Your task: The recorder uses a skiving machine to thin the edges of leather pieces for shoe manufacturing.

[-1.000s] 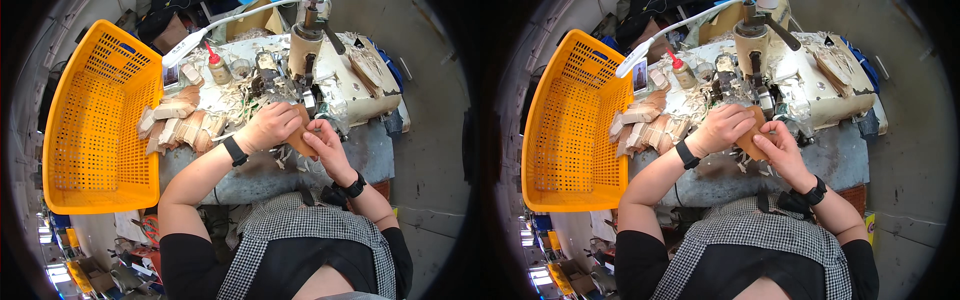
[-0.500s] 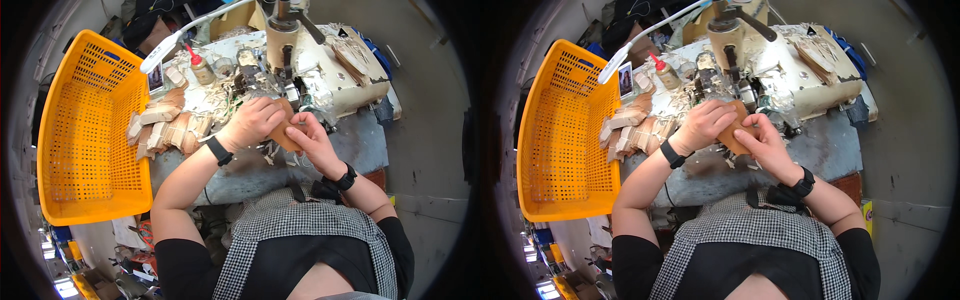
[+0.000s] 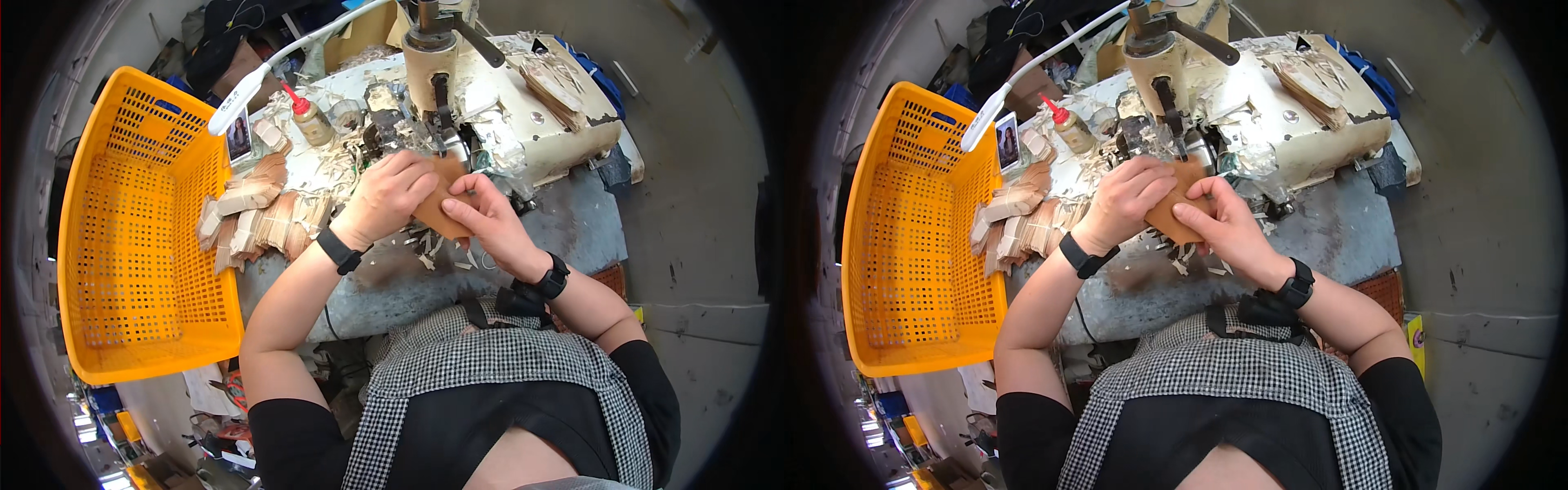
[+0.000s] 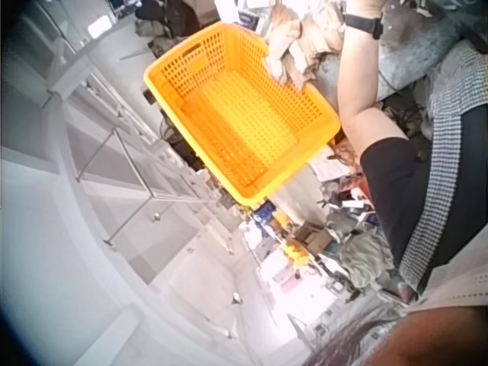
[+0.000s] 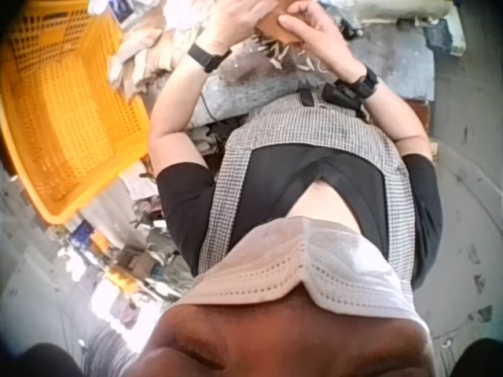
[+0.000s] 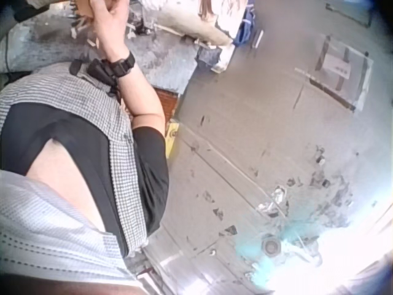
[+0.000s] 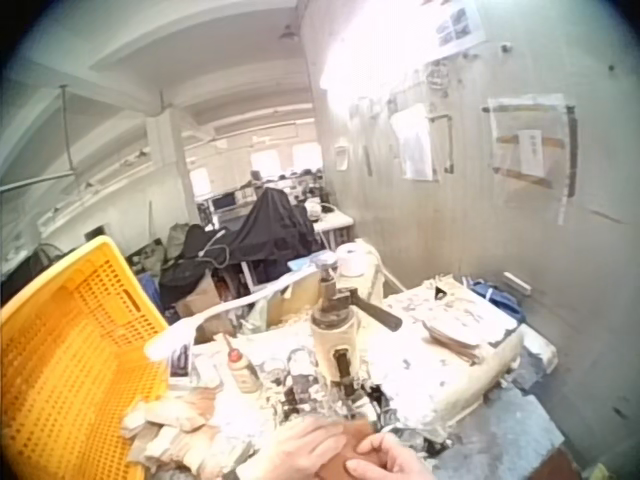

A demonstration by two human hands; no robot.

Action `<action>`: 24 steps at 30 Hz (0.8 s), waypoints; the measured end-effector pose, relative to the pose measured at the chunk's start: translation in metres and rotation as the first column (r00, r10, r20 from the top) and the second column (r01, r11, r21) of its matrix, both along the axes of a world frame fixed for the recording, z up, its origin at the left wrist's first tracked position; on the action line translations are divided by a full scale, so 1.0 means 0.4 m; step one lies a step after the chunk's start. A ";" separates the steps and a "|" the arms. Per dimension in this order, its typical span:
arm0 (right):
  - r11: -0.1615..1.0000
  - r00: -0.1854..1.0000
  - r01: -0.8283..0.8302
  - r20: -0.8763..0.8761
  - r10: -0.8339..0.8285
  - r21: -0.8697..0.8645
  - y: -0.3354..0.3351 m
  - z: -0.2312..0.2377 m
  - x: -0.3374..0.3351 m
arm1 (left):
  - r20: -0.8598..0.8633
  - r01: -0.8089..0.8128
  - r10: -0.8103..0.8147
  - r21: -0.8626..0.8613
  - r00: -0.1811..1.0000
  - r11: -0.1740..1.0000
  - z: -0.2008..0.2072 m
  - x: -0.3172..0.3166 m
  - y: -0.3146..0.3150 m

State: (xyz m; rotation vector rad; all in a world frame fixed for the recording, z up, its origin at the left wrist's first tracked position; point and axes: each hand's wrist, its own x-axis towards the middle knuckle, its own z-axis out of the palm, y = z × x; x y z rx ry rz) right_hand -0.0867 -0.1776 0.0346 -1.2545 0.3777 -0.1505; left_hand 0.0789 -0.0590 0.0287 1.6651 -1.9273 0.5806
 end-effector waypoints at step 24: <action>0.999 0.998 0.051 0.030 -0.051 -0.017 -0.016 -0.010 -0.022 | -0.004 0.026 -0.026 0.106 1.000 0.994 0.017 -0.009 -0.004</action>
